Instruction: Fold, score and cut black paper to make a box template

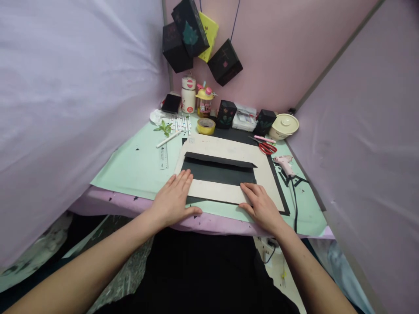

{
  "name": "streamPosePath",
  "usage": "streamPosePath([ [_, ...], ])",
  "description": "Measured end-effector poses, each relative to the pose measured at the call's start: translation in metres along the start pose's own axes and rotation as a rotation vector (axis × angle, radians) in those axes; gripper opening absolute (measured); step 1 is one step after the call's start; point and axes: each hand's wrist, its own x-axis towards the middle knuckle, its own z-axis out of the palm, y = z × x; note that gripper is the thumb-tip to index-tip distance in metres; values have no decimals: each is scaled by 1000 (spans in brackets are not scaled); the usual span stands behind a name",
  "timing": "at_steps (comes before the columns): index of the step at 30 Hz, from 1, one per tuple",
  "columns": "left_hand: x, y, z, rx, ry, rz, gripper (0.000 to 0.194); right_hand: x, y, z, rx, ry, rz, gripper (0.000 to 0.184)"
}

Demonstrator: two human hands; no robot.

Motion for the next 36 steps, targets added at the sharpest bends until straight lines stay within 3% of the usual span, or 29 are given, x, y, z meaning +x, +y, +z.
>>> streamPosePath([
  [8, -9, -14, -1, 33, 56, -34, 103, 0, 1, -1, 48, 3, -13, 57],
  [14, -6, -19, -3, 53, 81, -37, 88, -10, 15, -10, 138, 211, 49, 46],
  [19, -1, -13, -9, 106, 145, -50, 85, -16, 28, -11, 32, 208, 37, 40],
  [22, 9, 8, -17, 77, 180, 1, 88, -15, 31, -10, -18, 163, 9, 41],
  [25, 26, 47, -20, 6, 153, 148, 88, -14, 31, -9, -63, 126, -10, 42],
  [28, 47, 95, -13, -43, 121, 349, 88, -14, 31, -7, -88, 118, -4, 42],
  [31, 67, 130, -2, -36, 78, 381, 92, -15, 30, -6, -77, 124, 4, 42],
  [36, 79, 145, 4, 2, 35, 339, 97, -16, 31, -3, -65, 134, 9, 40],
])
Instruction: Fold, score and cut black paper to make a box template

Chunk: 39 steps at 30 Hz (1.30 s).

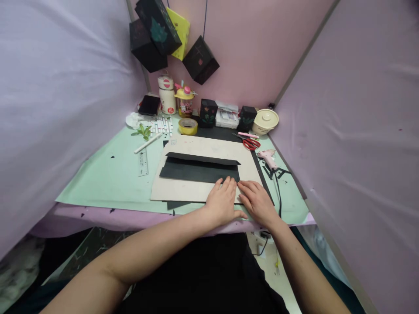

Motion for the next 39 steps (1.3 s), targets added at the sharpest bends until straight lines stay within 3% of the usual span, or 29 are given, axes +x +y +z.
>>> streamPosePath([
  [6, -24, -21, -8, -3, -17, -114, 97, -2, 0, -1, -11, -8, -3, 40],
  [16, -117, -112, -7, 89, 29, -435, 87, -3, 3, 2, 1, 20, -25, 39],
  [20, -137, -129, -6, 117, 86, -471, 82, -4, 4, 3, 18, 25, -35, 38],
  [26, -129, -140, -15, 61, 229, -460, 62, 5, 5, -3, 103, 36, -17, 29],
  [29, -116, -151, -22, -15, 287, -326, 53, 15, 8, -9, 131, 93, -5, 25],
  [33, -97, -164, -23, -125, 189, -73, 41, 27, 14, -12, 137, 81, -94, 22],
  [39, -88, -167, -20, -86, 170, -44, 36, 36, 18, -10, 30, 45, -209, 20],
])
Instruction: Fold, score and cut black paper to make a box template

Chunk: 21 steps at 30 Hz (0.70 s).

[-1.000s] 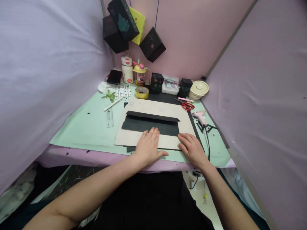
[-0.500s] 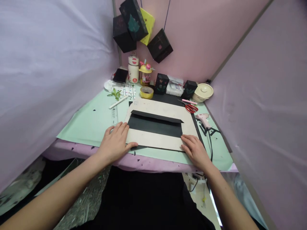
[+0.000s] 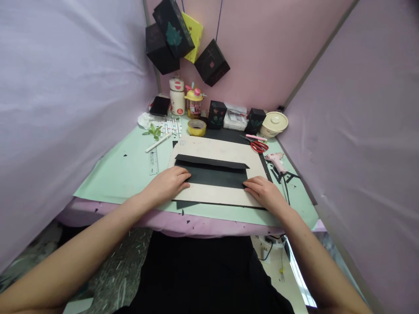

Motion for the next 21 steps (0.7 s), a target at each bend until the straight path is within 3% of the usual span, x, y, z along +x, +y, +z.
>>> streamPosePath([
  [6, 14, 15, -10, 136, 62, 55, 42, 8, -5, -5, -72, 130, -113, 16],
  [11, 62, 73, -24, 93, 250, 236, 32, 23, -17, -23, 26, 266, -110, 13],
  [14, 88, 106, -33, 82, 325, 315, 15, 33, -28, -37, 64, 349, -66, 12],
  [16, 98, 119, -40, 77, 391, 327, 16, 37, -34, -44, 103, 439, 1, 11],
  [21, 104, 128, -56, 119, 470, 309, 18, 42, -41, -53, 289, 637, 189, 3],
])
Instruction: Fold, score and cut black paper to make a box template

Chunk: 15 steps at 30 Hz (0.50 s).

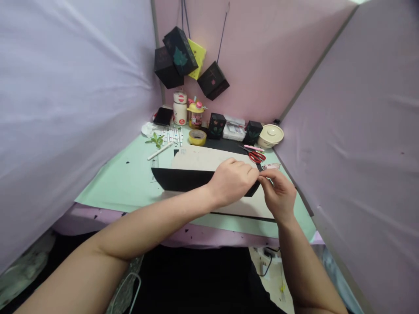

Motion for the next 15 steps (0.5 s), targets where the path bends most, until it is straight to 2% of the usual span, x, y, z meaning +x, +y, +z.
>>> streamPosePath([
  [5, -3, -16, -9, 13, -73, -45, 21, 9, -5, -1, 6, -30, 80, 15],
  [9, -20, -43, -19, -16, -130, -150, 22, 20, 1, -10, 39, -45, 223, 20],
  [12, -34, -71, -30, -27, -196, -288, 25, 29, 18, -15, 125, -49, 390, 23],
  [15, -42, -100, -32, -67, -274, -417, 26, 36, 47, -3, 163, -125, 521, 30],
])
